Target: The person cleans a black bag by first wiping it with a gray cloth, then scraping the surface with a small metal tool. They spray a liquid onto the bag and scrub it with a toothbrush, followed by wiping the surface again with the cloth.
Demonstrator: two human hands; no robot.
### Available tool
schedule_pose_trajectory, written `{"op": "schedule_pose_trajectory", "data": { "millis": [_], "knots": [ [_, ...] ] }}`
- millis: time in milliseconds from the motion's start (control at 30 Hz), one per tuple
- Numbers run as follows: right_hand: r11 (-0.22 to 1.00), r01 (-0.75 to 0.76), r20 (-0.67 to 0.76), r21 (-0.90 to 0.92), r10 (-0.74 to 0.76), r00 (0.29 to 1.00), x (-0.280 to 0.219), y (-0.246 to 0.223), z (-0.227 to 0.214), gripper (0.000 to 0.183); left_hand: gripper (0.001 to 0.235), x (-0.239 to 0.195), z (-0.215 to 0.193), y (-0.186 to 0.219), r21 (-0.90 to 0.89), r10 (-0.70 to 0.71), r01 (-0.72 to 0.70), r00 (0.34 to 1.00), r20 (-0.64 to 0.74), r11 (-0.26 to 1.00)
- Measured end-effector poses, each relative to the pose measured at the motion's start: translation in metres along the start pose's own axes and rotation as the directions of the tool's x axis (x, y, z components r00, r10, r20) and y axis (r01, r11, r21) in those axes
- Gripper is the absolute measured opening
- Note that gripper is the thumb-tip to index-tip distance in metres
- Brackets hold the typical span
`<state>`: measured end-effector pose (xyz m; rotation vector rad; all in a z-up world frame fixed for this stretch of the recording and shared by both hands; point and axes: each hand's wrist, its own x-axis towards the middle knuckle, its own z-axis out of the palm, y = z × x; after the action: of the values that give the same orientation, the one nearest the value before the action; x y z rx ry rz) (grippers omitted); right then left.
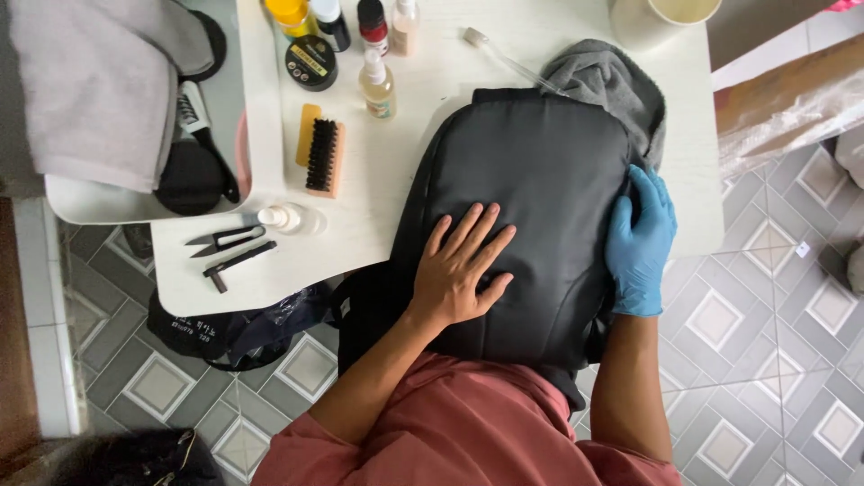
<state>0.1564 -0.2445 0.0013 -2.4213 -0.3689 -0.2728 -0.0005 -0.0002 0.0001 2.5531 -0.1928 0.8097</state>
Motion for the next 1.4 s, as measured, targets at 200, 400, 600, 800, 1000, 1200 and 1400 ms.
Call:
{"op": "schedule_pose_trajectory", "data": {
  "millis": [200, 400, 600, 800, 1000, 1200, 1400],
  "knots": [
    [1.0, -0.013, 0.019, -0.024, 0.013, 1.0, 0.001, 0.003, 0.002, 0.042, 0.058, 0.001, 0.0, 0.0, -0.009, -0.01, 0.01, 1.0, 0.004, 1.0],
    [0.999, -0.032, 0.011, 0.01, 0.032, 0.999, 0.001, -0.011, -0.002, 0.042, 0.058, -0.001, 0.002, 0.0, -0.003, -0.012, 0.012, 1.0, -0.008, 1.0],
    [0.999, -0.028, 0.022, 0.018, 0.027, 0.999, 0.003, -0.002, 0.001, 0.041, 0.057, -0.001, 0.004, 0.0, -0.025, -0.018, 0.017, 0.999, -0.03, 1.0],
    [1.0, 0.008, 0.017, 0.03, -0.009, 1.0, 0.003, -0.009, -0.001, 0.042, 0.057, 0.0, 0.004, 0.0, -0.032, -0.025, 0.024, 0.999, -0.033, 0.999],
    [0.999, 0.044, 0.009, 0.007, -0.044, 0.999, 0.004, -0.008, 0.0, 0.041, 0.058, 0.001, 0.003, -0.002, -0.016, -0.004, 0.004, 0.999, -0.05, 1.0],
    [0.991, 0.114, -0.004, 0.076, -0.114, 0.994, 0.003, -0.035, -0.011, 0.043, 0.036, 0.001, -0.015, -0.006, -0.175, 0.047, -0.057, 0.997, -0.059, 0.983],
    [0.986, 0.158, -0.004, 0.054, -0.158, 0.987, 0.003, -0.019, -0.007, 0.044, 0.058, -0.009, -0.041, -0.024, -0.264, -0.403, 0.329, 0.488, -0.774, 0.907]
  ]
}}
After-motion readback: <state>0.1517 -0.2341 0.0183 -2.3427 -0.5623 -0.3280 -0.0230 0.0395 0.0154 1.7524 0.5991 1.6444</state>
